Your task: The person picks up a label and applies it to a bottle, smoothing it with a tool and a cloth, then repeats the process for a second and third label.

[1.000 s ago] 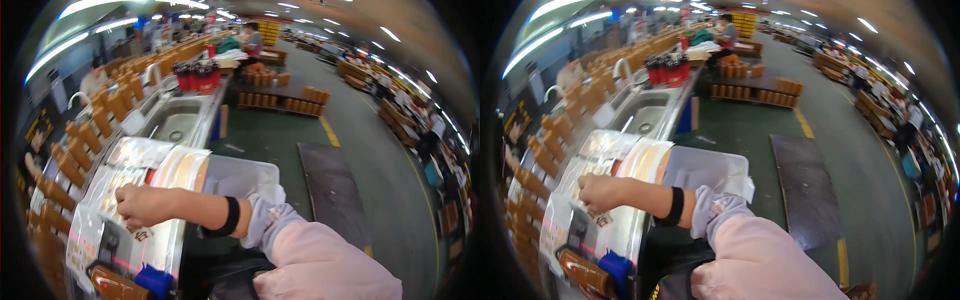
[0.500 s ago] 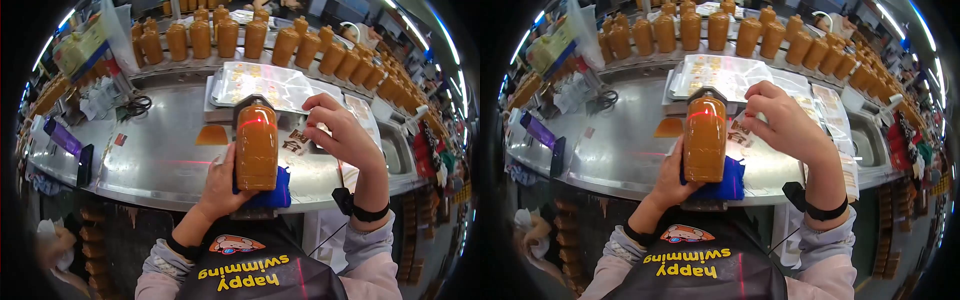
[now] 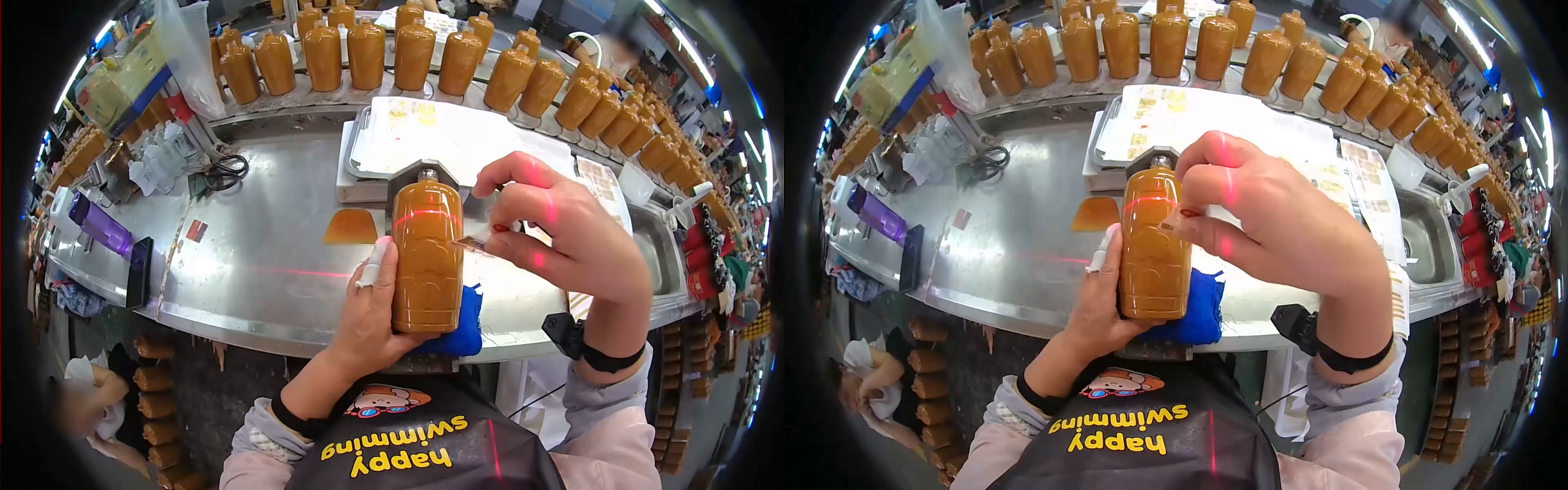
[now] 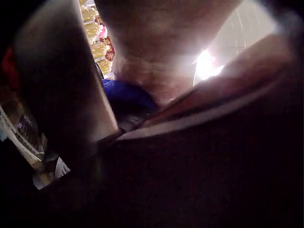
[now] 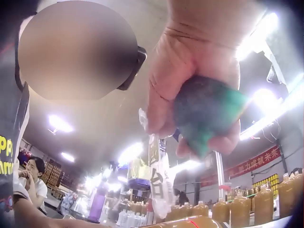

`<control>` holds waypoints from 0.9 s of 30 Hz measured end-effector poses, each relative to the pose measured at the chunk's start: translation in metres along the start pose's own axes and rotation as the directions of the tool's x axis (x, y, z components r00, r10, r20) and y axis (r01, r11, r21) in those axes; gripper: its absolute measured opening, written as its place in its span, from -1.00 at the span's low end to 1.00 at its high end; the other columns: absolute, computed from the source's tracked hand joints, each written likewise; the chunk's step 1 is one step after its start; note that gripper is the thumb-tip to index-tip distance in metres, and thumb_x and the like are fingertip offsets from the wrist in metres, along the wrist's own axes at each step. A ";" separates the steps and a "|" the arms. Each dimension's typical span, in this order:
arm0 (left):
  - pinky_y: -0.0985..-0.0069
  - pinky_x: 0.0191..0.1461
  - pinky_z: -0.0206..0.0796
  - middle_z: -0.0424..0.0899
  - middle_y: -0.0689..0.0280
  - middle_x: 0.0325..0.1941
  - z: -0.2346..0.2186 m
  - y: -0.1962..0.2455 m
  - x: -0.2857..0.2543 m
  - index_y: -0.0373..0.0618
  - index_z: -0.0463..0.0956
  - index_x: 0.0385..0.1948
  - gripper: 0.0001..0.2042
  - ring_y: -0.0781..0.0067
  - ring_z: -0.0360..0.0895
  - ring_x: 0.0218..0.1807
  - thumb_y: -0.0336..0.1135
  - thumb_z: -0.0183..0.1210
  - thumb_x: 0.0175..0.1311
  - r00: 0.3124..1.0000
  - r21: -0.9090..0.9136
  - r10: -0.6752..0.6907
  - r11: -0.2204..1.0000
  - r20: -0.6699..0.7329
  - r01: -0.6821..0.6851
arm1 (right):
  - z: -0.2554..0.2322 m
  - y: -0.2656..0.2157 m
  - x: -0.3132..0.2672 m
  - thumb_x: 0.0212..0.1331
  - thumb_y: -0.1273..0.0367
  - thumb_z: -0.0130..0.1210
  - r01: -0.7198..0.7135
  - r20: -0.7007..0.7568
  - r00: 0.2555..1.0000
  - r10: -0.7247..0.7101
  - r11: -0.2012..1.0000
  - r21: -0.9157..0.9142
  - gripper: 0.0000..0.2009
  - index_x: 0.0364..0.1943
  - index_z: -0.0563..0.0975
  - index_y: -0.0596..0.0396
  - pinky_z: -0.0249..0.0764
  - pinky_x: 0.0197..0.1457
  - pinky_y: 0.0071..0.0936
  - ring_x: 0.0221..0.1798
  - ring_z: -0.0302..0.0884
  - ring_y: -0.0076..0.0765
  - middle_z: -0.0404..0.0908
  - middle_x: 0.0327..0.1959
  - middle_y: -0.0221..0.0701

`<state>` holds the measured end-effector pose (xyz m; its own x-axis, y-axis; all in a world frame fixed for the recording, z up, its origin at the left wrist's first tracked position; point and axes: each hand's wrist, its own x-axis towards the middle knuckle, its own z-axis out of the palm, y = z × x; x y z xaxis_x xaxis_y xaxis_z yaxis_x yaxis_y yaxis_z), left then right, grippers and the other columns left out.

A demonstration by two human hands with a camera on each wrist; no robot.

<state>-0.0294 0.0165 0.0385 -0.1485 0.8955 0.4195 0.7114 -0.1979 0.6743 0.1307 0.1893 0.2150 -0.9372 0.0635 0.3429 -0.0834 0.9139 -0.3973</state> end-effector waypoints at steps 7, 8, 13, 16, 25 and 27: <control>0.18 0.49 -0.08 0.11 -0.20 0.44 -0.015 0.004 0.007 -0.40 -0.22 0.43 0.03 -0.12 0.17 0.44 -0.08 0.34 0.11 0.998 -0.268 0.031 0.963 0.058 -0.015 | 0.029 0.037 0.019 0.15 0.40 0.24 -0.058 -0.005 0.998 0.058 0.998 0.000 -0.82 -0.39 0.47 0.19 0.46 -0.16 -0.37 -0.24 0.51 -0.19 0.50 -0.14 -0.24; 0.21 0.49 -0.09 0.10 -0.19 0.45 -0.013 0.000 0.009 -0.40 -0.21 0.43 -0.01 -0.07 0.15 0.45 -0.09 0.32 0.15 0.999 -0.449 -0.048 0.892 0.015 0.049 | 0.038 0.046 0.019 0.16 0.39 0.24 -0.089 -0.010 0.996 0.089 0.996 0.003 -0.82 -0.39 0.47 0.20 0.46 -0.15 -0.36 -0.23 0.51 -0.18 0.50 -0.15 -0.24; 0.29 0.49 -0.09 0.09 -0.15 0.45 -0.006 0.002 0.038 -0.42 -0.17 0.42 -0.12 0.13 0.07 0.49 -0.09 0.21 0.29 0.943 -0.725 -0.332 0.644 0.022 0.243 | 0.056 0.058 0.024 0.19 0.38 0.22 -0.197 -0.014 0.980 0.199 0.977 0.086 -0.81 -0.37 0.49 0.23 0.47 -0.10 -0.35 -0.20 0.52 -0.15 0.51 -0.17 -0.22; 0.32 0.47 -0.02 0.20 -0.11 0.38 0.005 0.001 0.042 -0.42 -0.18 0.42 -0.13 0.18 0.17 0.43 -0.18 0.23 0.28 0.931 -0.744 -0.363 0.616 0.025 0.260 | 0.064 0.064 0.022 0.19 0.38 0.22 -0.197 -0.054 0.978 0.204 0.973 0.118 -0.81 -0.35 0.50 0.24 0.47 -0.09 -0.37 -0.18 0.53 -0.16 0.52 -0.17 -0.23; 0.35 0.44 0.04 0.23 -0.01 0.35 0.006 -0.002 0.044 -0.40 -0.22 0.43 -0.16 0.27 0.23 0.37 -0.25 0.20 0.31 0.947 -0.807 -0.318 0.545 0.055 0.230 | 0.070 0.063 0.022 0.18 0.38 0.24 -0.220 -0.098 0.968 0.233 0.968 0.121 -0.80 -0.36 0.49 0.24 0.48 -0.08 -0.36 -0.17 0.54 -0.16 0.53 -0.19 -0.21; 0.36 0.43 0.06 0.23 -0.01 0.35 0.005 -0.001 0.045 -0.40 -0.22 0.43 -0.18 0.28 0.24 0.37 -0.25 0.17 0.32 0.944 -0.828 -0.322 0.511 0.067 0.233 | 0.070 0.062 0.022 0.17 0.37 0.25 -0.239 -0.087 0.964 0.250 0.964 0.117 -0.79 -0.36 0.49 0.24 0.48 -0.08 -0.36 -0.17 0.54 -0.16 0.53 -0.19 -0.20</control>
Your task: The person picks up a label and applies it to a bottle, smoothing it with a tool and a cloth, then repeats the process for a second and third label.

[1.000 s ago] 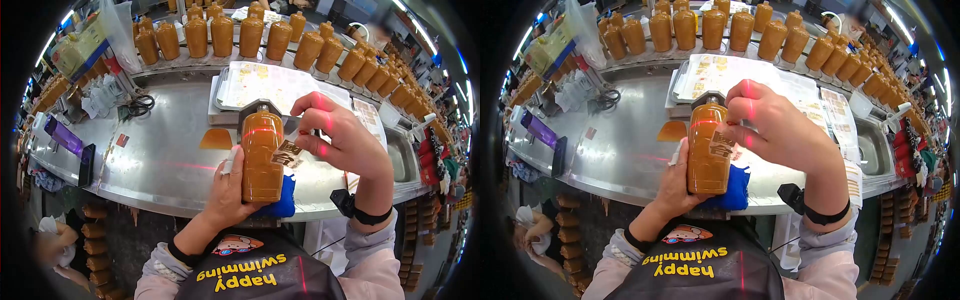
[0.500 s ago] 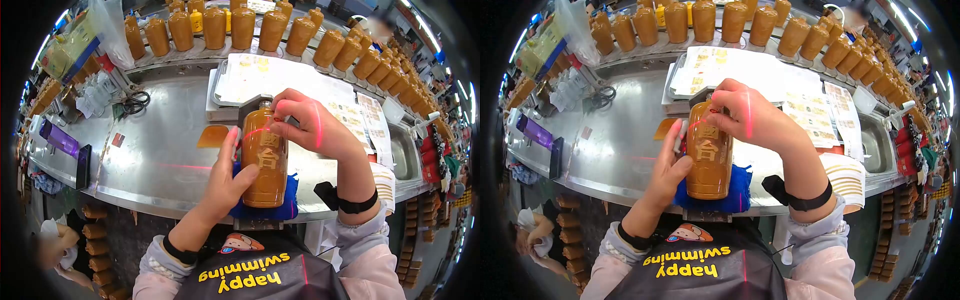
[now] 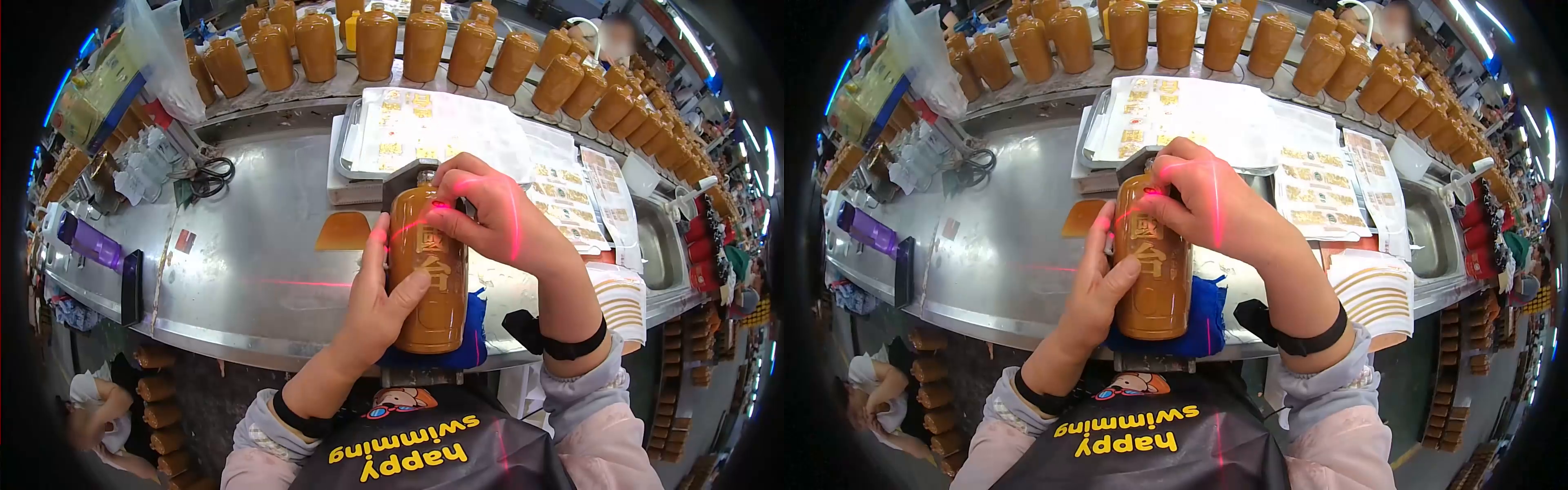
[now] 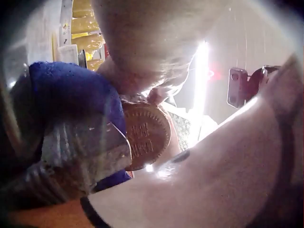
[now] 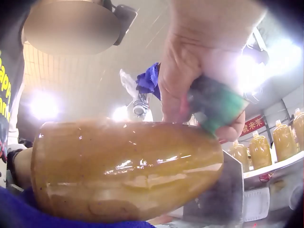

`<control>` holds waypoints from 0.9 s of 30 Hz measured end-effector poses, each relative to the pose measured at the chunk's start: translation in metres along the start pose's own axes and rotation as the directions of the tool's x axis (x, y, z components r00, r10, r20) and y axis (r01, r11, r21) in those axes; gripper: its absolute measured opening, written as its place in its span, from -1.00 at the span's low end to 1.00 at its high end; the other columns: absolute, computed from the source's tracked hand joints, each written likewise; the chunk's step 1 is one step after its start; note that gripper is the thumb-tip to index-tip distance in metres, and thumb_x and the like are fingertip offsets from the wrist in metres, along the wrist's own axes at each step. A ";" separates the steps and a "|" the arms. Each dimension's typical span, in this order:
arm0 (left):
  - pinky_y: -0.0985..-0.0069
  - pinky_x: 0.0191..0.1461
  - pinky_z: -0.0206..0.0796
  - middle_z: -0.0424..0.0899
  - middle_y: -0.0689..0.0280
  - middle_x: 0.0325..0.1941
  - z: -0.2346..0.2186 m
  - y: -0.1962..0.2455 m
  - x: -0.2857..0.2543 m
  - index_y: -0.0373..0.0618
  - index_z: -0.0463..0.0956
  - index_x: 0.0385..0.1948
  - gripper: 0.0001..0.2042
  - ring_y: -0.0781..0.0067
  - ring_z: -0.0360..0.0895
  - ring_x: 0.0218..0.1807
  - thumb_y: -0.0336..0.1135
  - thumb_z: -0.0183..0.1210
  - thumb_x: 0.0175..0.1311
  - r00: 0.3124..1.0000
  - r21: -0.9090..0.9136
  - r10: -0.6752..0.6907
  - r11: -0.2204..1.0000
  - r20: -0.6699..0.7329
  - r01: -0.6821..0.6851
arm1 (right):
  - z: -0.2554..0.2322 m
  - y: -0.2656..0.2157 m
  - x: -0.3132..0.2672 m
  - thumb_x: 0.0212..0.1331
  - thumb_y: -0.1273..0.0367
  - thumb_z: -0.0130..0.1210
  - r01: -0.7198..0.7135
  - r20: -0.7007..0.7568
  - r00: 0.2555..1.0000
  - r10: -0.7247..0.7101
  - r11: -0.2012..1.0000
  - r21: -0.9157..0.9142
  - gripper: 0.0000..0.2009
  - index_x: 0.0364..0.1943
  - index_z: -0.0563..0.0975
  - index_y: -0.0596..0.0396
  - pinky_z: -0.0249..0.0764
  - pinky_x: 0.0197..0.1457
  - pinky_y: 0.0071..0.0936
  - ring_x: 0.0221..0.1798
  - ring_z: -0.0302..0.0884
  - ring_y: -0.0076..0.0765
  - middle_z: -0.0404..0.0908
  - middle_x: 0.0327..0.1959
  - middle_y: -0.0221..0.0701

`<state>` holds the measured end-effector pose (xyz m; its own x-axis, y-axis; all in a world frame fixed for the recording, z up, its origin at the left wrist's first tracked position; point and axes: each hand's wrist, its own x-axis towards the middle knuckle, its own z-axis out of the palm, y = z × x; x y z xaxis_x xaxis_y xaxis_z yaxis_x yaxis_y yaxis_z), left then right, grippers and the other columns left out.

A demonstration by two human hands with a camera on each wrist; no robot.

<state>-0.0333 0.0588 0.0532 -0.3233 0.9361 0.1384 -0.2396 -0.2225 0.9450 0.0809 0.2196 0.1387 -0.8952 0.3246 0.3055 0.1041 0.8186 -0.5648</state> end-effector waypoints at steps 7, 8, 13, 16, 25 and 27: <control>0.38 0.40 0.11 0.22 -0.01 0.35 0.003 0.004 0.001 -0.40 -0.23 0.43 -0.20 0.30 0.25 0.35 -0.25 0.14 0.35 1.000 -0.006 -0.013 1.000 0.002 0.013 | 0.001 0.001 0.000 0.16 0.37 0.26 0.004 -0.027 1.000 -0.004 1.000 0.014 -0.79 -0.35 0.48 0.23 0.47 -0.08 -0.36 -0.17 0.54 -0.16 0.53 -0.19 -0.21; 0.39 0.40 0.11 0.22 -0.01 0.36 0.002 0.004 0.000 -0.40 -0.23 0.43 -0.20 0.30 0.25 0.35 -0.26 0.14 0.36 1.000 -0.006 -0.013 1.000 0.001 0.013 | 0.002 0.002 0.000 0.16 0.37 0.26 0.004 -0.031 1.000 -0.004 1.000 0.017 -0.79 -0.35 0.48 0.23 0.47 -0.08 -0.36 -0.17 0.53 -0.16 0.53 -0.19 -0.21; 0.40 0.40 0.11 0.22 0.01 0.35 0.001 0.001 0.001 -0.40 -0.22 0.43 -0.21 0.30 0.26 0.35 -0.25 0.13 0.36 1.000 0.025 0.009 1.000 0.003 -0.009 | 0.004 0.003 0.000 0.16 0.36 0.26 0.014 -0.049 0.999 -0.012 0.999 0.036 -0.78 -0.36 0.47 0.23 0.47 -0.09 -0.37 -0.17 0.53 -0.16 0.53 -0.20 -0.21; 0.40 0.39 0.12 0.22 0.02 0.35 0.000 0.002 0.001 -0.39 -0.21 0.43 -0.22 0.31 0.25 0.34 -0.23 0.12 0.37 1.000 -0.064 -0.016 0.998 -0.008 0.015 | 0.004 0.005 0.001 0.16 0.36 0.26 0.006 -0.038 0.999 -0.004 0.999 0.034 -0.78 -0.37 0.47 0.23 0.47 -0.09 -0.37 -0.18 0.53 -0.17 0.52 -0.20 -0.22; 0.42 0.36 0.18 0.30 0.06 0.30 0.003 0.007 0.001 -0.32 -0.20 0.44 -0.26 0.36 0.29 0.33 -0.25 0.07 0.40 0.999 -0.046 -0.041 0.998 0.011 0.041 | 0.005 0.006 0.000 0.15 0.37 0.25 -0.001 -0.058 0.998 0.005 0.998 0.057 -0.79 -0.38 0.47 0.22 0.45 -0.13 -0.39 -0.21 0.52 -0.20 0.51 -0.21 -0.23; 0.41 0.37 0.19 0.28 0.05 0.32 0.004 0.009 0.001 -0.31 -0.24 0.45 -0.25 0.33 0.29 0.35 -0.27 0.06 0.40 0.998 -0.093 -0.046 0.994 0.030 0.049 | 0.003 0.004 -0.003 0.15 0.36 0.25 -0.018 -0.058 0.998 0.021 0.999 0.043 -0.78 -0.37 0.47 0.22 0.46 -0.13 -0.39 -0.21 0.52 -0.20 0.51 -0.21 -0.23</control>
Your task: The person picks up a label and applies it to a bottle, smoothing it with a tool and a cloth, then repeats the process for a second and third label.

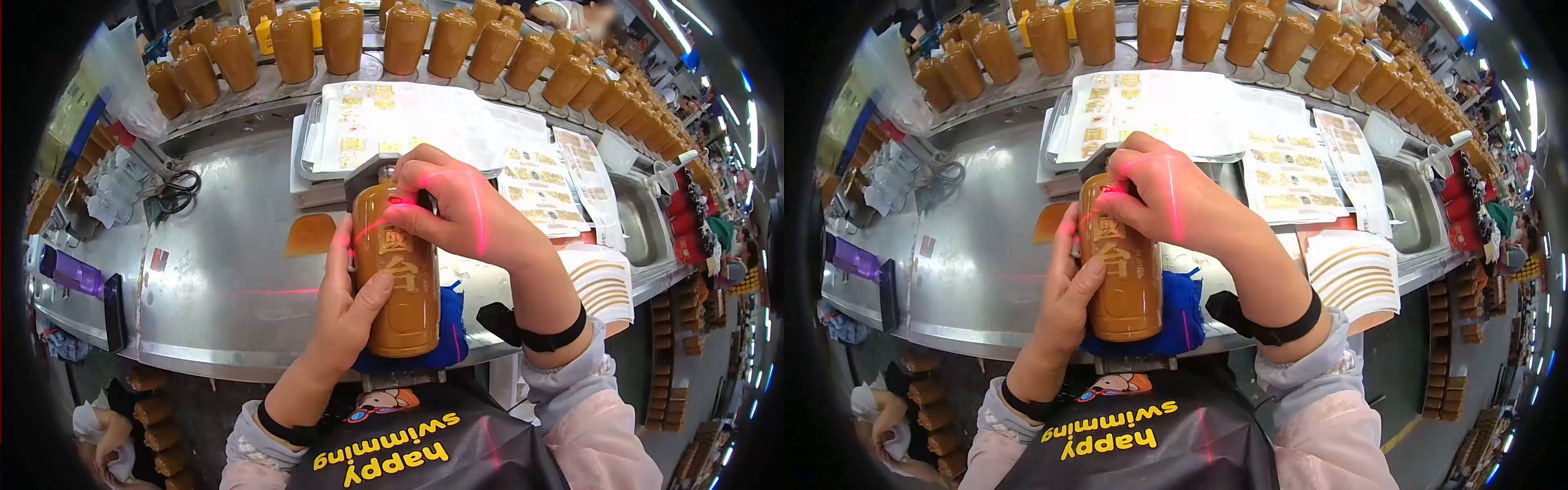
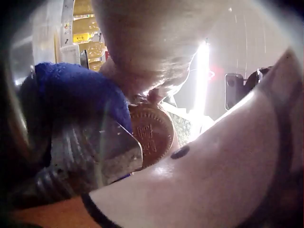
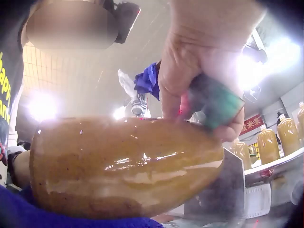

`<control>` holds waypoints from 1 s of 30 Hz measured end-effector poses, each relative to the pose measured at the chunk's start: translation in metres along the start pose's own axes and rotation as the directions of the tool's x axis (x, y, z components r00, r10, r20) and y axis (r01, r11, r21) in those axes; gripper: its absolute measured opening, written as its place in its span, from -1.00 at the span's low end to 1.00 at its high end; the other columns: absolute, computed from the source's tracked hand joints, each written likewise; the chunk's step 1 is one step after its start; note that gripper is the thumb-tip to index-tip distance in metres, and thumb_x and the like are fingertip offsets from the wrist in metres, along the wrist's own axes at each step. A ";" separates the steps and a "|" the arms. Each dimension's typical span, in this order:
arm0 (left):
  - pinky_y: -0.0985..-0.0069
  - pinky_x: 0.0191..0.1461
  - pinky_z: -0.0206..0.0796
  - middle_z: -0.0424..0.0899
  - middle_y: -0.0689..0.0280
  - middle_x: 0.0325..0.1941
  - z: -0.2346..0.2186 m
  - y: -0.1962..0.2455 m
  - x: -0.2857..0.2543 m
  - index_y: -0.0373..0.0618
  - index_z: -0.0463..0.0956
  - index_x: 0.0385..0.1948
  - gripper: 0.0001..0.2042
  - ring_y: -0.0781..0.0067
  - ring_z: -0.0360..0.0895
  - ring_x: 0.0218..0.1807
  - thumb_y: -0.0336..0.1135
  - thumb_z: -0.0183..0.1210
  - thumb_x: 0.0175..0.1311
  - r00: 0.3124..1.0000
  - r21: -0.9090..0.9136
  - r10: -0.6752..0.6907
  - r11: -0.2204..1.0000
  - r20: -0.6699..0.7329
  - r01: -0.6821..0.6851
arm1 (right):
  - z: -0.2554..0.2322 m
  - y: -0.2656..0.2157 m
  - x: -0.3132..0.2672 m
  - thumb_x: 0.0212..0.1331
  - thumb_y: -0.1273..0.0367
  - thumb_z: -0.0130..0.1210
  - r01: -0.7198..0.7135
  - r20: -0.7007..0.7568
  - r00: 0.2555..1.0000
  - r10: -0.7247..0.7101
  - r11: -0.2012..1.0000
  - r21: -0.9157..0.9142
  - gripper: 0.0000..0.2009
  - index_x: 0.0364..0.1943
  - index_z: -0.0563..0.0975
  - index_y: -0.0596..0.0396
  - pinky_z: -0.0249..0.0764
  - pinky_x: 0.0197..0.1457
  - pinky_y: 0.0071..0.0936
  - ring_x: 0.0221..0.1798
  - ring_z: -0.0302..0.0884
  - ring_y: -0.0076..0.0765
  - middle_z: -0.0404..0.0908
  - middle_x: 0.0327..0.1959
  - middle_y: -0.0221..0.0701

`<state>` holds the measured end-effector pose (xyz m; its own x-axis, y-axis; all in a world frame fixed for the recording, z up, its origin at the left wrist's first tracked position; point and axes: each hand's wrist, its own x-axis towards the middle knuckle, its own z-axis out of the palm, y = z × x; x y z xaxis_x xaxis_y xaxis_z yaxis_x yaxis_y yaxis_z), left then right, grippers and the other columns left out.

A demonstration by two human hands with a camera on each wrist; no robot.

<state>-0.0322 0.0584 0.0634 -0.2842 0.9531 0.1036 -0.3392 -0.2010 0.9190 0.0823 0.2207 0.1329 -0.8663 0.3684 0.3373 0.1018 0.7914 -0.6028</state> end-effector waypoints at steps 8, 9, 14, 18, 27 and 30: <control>0.38 0.38 0.16 0.21 0.02 0.36 -0.003 -0.002 0.001 -0.36 -0.27 0.44 -0.20 0.31 0.27 0.35 -0.25 0.11 0.38 1.000 0.071 0.023 0.997 -0.010 -0.022 | 0.002 -0.001 0.004 0.15 0.35 0.26 0.013 0.001 1.000 -0.013 1.000 -0.018 -0.76 -0.36 0.45 0.24 0.47 -0.08 -0.35 -0.17 0.53 -0.14 0.52 -0.18 -0.20; 0.38 0.39 0.15 0.21 0.01 0.36 -0.004 -0.004 0.002 -0.37 -0.27 0.44 -0.19 0.31 0.26 0.35 -0.24 0.12 0.38 0.999 0.102 0.036 0.994 -0.009 -0.035 | 0.002 -0.001 0.004 0.15 0.35 0.26 0.007 0.004 1.000 -0.007 1.000 -0.019 -0.75 -0.37 0.45 0.24 0.47 -0.08 -0.35 -0.16 0.53 -0.14 0.52 -0.18 -0.19; 0.38 0.40 0.12 0.21 0.01 0.36 -0.004 -0.009 0.002 -0.40 -0.23 0.43 -0.18 0.29 0.25 0.36 -0.22 0.15 0.35 0.998 0.173 0.066 0.983 -0.020 -0.061 | 0.001 0.000 0.003 0.15 0.35 0.26 -0.006 0.012 1.000 0.006 1.000 -0.018 -0.75 -0.38 0.44 0.24 0.47 -0.05 -0.35 -0.14 0.53 -0.13 0.52 -0.17 -0.18; 0.38 0.40 0.11 0.22 0.01 0.35 -0.005 -0.011 0.002 -0.40 -0.21 0.43 -0.18 0.28 0.25 0.36 -0.21 0.16 0.35 0.996 0.227 0.087 0.971 -0.034 -0.077 | 0.002 -0.003 0.003 0.16 0.37 0.25 -0.035 0.002 0.999 0.035 0.999 -0.008 -0.76 -0.39 0.43 0.23 0.46 -0.02 -0.35 -0.13 0.52 -0.13 0.52 -0.16 -0.18; 0.40 0.38 0.15 0.26 0.01 0.34 -0.001 -0.006 0.000 -0.40 -0.19 0.43 -0.22 0.30 0.29 0.34 -0.20 0.11 0.38 0.998 -0.011 0.055 0.998 -0.039 -0.056 | 0.017 0.003 -0.046 0.33 0.34 0.09 -0.126 -0.213 0.966 0.143 0.988 0.089 -0.62 0.16 0.40 0.23 0.37 0.18 -0.39 0.07 0.47 -0.29 0.50 0.03 -0.20; 0.42 0.36 0.17 0.25 0.02 0.36 -0.003 -0.011 0.001 -0.39 -0.20 0.43 -0.23 0.32 0.30 0.33 -0.18 0.09 0.40 0.994 0.153 0.098 0.984 -0.040 -0.091 | 0.037 0.000 -0.066 0.28 0.24 0.17 -0.190 -0.151 0.957 0.248 0.928 0.320 -0.37 0.33 0.23 0.29 0.27 0.36 -0.29 0.33 0.30 -0.10 0.28 0.31 -0.08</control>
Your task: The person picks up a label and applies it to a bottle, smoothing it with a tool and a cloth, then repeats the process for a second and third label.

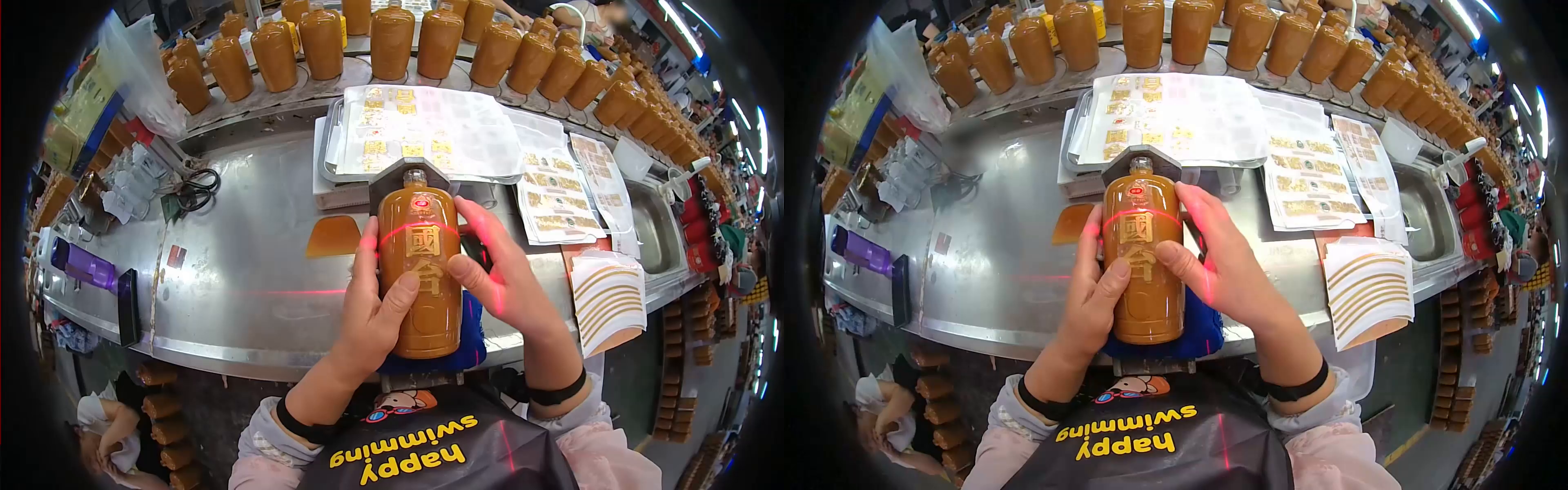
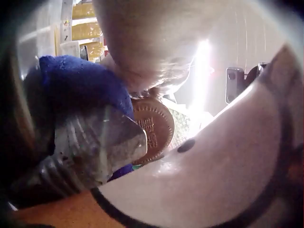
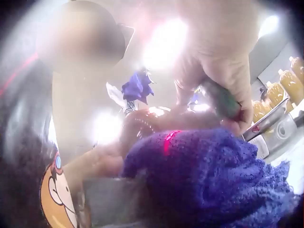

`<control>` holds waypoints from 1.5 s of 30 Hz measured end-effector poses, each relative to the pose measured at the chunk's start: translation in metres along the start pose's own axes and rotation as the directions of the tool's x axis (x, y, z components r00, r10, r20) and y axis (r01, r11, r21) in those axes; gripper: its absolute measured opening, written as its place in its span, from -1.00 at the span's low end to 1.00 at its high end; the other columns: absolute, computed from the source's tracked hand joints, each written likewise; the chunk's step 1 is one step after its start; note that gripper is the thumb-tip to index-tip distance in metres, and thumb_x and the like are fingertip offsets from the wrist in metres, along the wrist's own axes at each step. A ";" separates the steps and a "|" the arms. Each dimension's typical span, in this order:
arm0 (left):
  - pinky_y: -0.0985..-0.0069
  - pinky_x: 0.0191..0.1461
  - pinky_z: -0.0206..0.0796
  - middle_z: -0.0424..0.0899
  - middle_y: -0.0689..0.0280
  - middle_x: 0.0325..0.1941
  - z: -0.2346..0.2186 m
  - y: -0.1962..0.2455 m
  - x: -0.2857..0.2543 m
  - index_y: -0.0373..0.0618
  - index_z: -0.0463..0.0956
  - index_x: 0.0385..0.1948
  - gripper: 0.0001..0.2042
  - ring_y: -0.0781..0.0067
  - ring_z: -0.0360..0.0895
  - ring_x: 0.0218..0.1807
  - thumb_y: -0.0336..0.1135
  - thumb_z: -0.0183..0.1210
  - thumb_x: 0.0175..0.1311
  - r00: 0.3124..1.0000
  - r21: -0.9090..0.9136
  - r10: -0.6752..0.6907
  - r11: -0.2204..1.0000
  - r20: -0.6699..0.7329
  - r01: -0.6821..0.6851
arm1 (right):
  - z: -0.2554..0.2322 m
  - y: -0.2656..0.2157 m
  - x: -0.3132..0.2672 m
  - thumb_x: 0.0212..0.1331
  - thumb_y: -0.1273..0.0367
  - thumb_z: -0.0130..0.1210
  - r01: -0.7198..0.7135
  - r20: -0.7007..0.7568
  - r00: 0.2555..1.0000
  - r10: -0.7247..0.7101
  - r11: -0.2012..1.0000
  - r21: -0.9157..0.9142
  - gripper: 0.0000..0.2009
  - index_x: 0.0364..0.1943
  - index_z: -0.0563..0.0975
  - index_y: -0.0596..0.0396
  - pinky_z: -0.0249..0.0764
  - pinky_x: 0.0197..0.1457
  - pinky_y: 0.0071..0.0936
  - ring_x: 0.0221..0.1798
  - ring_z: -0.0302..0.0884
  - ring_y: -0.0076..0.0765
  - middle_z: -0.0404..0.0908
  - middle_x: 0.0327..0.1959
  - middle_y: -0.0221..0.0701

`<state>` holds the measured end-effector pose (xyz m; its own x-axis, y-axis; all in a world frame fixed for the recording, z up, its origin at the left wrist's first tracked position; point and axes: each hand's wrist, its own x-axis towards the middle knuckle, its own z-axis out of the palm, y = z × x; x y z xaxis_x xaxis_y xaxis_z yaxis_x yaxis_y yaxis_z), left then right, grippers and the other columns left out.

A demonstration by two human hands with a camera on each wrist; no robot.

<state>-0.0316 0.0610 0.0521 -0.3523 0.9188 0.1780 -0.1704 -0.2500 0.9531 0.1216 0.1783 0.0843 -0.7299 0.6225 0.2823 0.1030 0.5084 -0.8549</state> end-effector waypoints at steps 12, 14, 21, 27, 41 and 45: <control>0.27 0.55 -0.21 0.01 -0.15 0.47 0.009 -0.037 0.006 -0.39 -0.13 0.42 -0.24 -0.02 -0.01 0.52 -0.14 0.08 0.36 0.982 0.465 0.181 0.875 -0.055 -0.135 | 0.005 0.003 -0.010 0.27 0.44 -0.06 -0.265 0.083 0.964 0.252 0.887 0.378 -0.37 0.44 0.07 0.17 0.18 0.43 -0.26 0.41 0.24 -0.16 0.21 0.41 -0.13; 0.26 0.51 -0.11 0.07 -0.21 0.42 0.009 -0.045 0.011 -0.39 -0.14 0.41 -0.21 -0.10 0.05 0.48 -0.09 0.10 0.34 0.979 0.412 0.175 0.904 -0.104 -0.117 | 0.007 0.026 -0.010 0.38 0.29 -0.16 -0.039 0.062 0.998 0.021 0.952 0.302 -0.37 0.48 -0.01 0.13 0.07 0.48 -0.23 0.47 0.12 -0.09 0.06 0.49 -0.13; 0.21 0.30 0.14 0.35 -0.17 0.15 -0.004 -0.031 0.018 -0.12 -0.26 0.48 -0.19 -0.14 0.35 0.18 0.01 0.04 0.39 0.994 0.268 0.039 0.963 -0.105 -0.009 | 0.031 -0.009 0.012 0.42 -0.10 -0.27 -0.022 0.093 0.996 0.010 0.991 0.134 -0.25 0.44 0.08 0.26 -0.01 0.49 -0.13 0.49 0.02 0.00 0.06 0.48 -0.02; 0.19 0.31 0.13 0.35 -0.18 0.13 -0.002 -0.024 0.013 -0.07 -0.28 0.49 -0.20 -0.15 0.35 0.18 -0.01 0.03 0.39 0.995 0.321 0.044 0.947 -0.087 -0.014 | 0.028 -0.008 0.010 0.39 -0.13 -0.26 0.012 0.102 0.994 -0.025 0.991 0.131 -0.22 0.45 0.06 0.24 0.01 0.49 -0.10 0.51 0.00 0.00 0.02 0.49 -0.03; 0.24 0.32 0.15 0.37 -0.19 0.16 0.002 -0.064 0.028 -0.21 -0.21 0.47 -0.22 -0.13 0.36 0.20 -0.07 0.04 0.38 0.964 0.372 0.240 0.910 -0.115 -0.182 | 0.015 0.020 0.004 0.45 0.15 -0.14 -0.010 0.061 0.998 0.003 0.993 0.119 -0.40 0.43 0.11 0.23 -0.03 0.50 -0.13 0.50 0.00 0.00 0.03 0.49 -0.03; 0.26 0.31 0.16 0.38 -0.17 0.15 -0.003 -0.043 0.021 -0.20 -0.20 0.47 -0.22 -0.11 0.37 0.20 -0.06 0.05 0.38 0.988 0.339 0.132 0.936 -0.075 -0.099 | 0.015 0.017 0.004 0.46 0.16 -0.14 0.010 0.070 0.997 -0.014 0.999 0.051 -0.41 0.44 0.10 0.22 -0.03 0.50 -0.14 0.50 -0.01 -0.01 0.02 0.49 -0.04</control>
<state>-0.0347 0.0897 0.0137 -0.4395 0.8525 0.2832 0.1874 -0.2213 0.9570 0.1108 0.1803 0.0642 -0.7770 0.5719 0.2628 0.0606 0.4836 -0.8732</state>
